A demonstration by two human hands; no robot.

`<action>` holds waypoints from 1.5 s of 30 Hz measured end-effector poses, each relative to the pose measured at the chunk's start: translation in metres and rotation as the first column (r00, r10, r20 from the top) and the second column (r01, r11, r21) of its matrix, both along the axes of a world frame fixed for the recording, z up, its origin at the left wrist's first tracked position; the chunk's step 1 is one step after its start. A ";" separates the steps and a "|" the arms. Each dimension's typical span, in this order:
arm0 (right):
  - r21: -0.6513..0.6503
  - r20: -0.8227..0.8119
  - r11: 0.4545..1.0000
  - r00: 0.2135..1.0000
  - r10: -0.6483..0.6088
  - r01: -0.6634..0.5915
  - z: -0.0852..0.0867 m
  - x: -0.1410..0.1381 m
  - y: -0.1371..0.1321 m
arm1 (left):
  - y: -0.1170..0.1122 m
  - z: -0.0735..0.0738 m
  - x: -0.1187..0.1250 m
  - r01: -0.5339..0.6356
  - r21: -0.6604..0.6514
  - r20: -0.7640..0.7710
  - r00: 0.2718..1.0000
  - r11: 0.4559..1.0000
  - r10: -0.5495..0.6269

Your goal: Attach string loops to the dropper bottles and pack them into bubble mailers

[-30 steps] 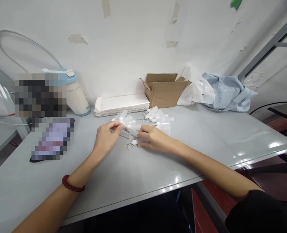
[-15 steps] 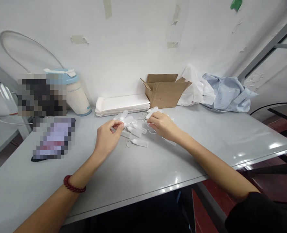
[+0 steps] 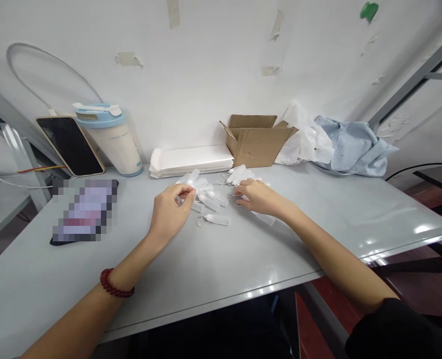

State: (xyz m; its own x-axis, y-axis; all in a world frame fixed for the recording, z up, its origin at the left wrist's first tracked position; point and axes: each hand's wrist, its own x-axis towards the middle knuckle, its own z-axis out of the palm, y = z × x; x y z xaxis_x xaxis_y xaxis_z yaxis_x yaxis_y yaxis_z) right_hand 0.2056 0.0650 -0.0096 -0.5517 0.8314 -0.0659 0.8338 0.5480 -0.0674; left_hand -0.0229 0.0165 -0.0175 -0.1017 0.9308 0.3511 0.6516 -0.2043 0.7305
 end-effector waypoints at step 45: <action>-0.577 -0.693 0.748 0.681 -0.237 -0.328 0.011 -0.022 -0.033 | -0.014 0.009 0.014 0.426 -0.128 0.237 0.890 0.896 -0.389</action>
State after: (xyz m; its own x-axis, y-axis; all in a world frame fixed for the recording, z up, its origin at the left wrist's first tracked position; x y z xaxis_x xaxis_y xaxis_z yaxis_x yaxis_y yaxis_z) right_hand 0.1836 0.0321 0.0015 -0.6916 0.7112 -0.1259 0.3435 0.1706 -0.9235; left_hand -0.0093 0.0027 -0.0084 0.2486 0.9488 0.1947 0.3745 -0.2796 0.8841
